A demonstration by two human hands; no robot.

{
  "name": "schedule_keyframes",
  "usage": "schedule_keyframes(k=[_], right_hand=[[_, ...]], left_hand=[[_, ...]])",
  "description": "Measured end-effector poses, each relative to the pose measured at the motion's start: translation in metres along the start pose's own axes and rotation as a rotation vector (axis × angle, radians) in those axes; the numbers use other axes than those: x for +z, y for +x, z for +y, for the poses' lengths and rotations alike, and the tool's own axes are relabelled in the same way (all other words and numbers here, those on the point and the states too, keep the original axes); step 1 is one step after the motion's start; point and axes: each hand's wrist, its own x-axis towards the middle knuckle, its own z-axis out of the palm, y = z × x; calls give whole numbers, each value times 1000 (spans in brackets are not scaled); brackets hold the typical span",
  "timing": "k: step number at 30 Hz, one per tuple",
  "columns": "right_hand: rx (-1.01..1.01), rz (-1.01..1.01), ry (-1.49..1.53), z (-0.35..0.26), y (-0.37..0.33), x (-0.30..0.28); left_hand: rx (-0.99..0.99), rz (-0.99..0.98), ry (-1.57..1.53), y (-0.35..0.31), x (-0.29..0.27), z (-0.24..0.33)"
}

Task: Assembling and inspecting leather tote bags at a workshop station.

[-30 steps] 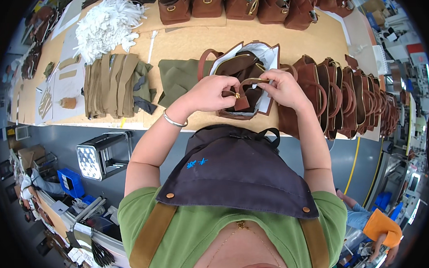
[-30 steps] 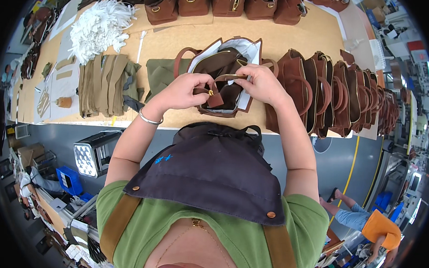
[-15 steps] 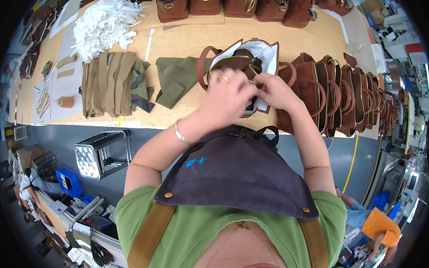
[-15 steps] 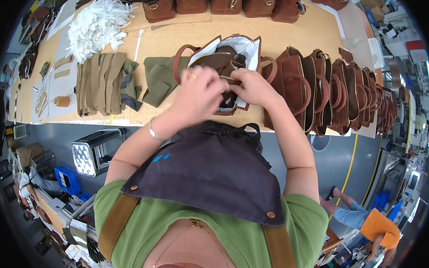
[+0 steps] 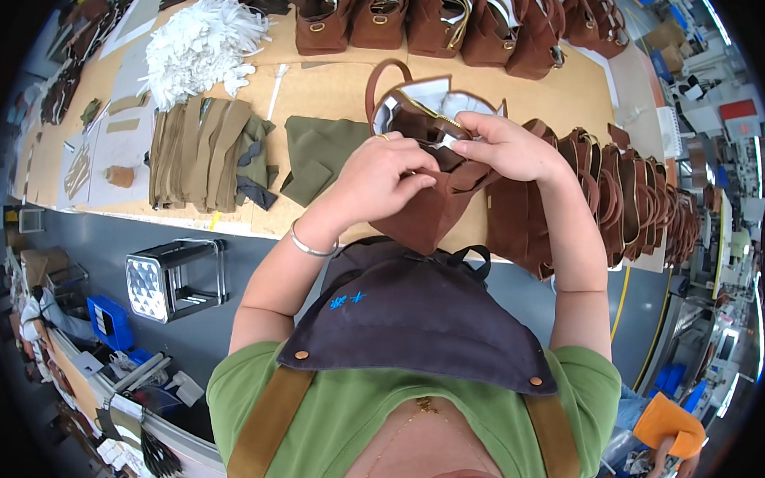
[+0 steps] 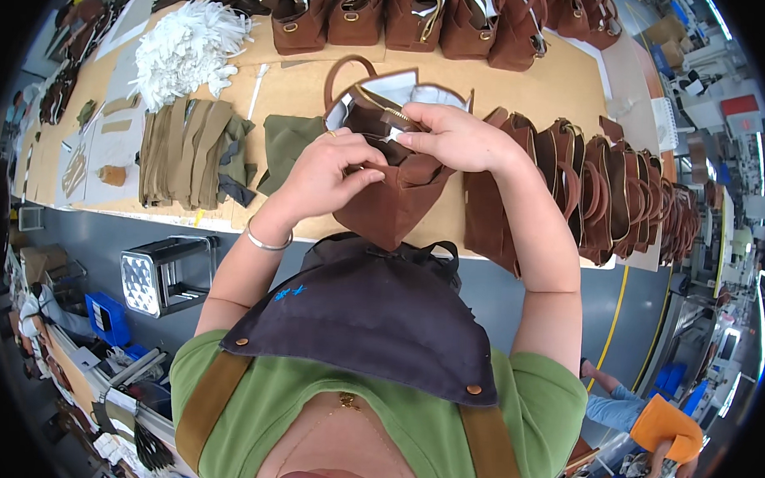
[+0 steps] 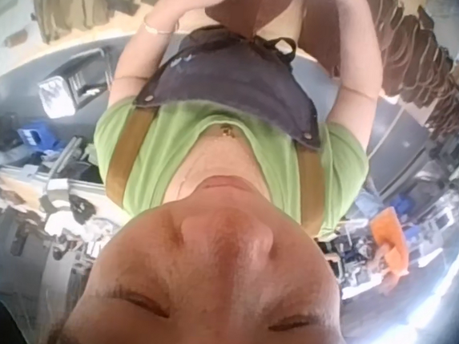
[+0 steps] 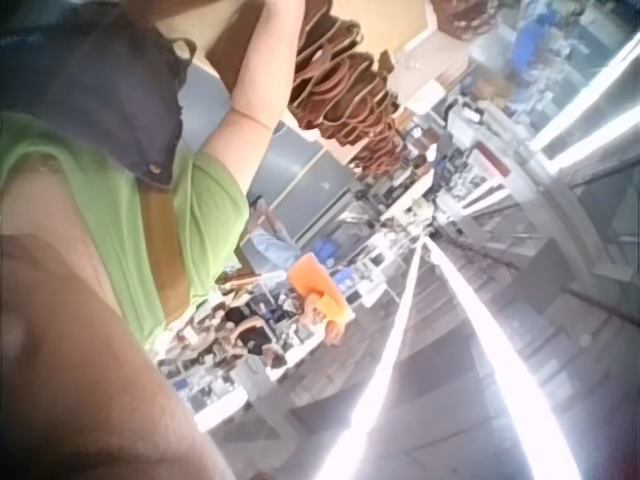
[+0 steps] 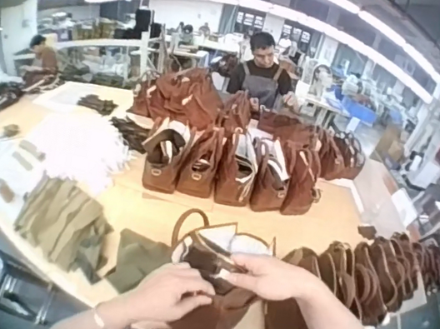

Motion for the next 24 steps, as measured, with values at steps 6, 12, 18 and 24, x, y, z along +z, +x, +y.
schedule_keyframes(k=[6,12,18,24], right_hand=[[17,-89,48,23,26,-2],[77,-70,-227,18,32,-22],[84,-182,-105,15,33,-23],[33,-216,-129,17,38,-23]], left_hand=[[-189,9,-171,-1,7,-9],[-196,42,-143,1,10,-12],[-69,144,-119,0,12,-17],[-86,76,-78,3,12,-18]])
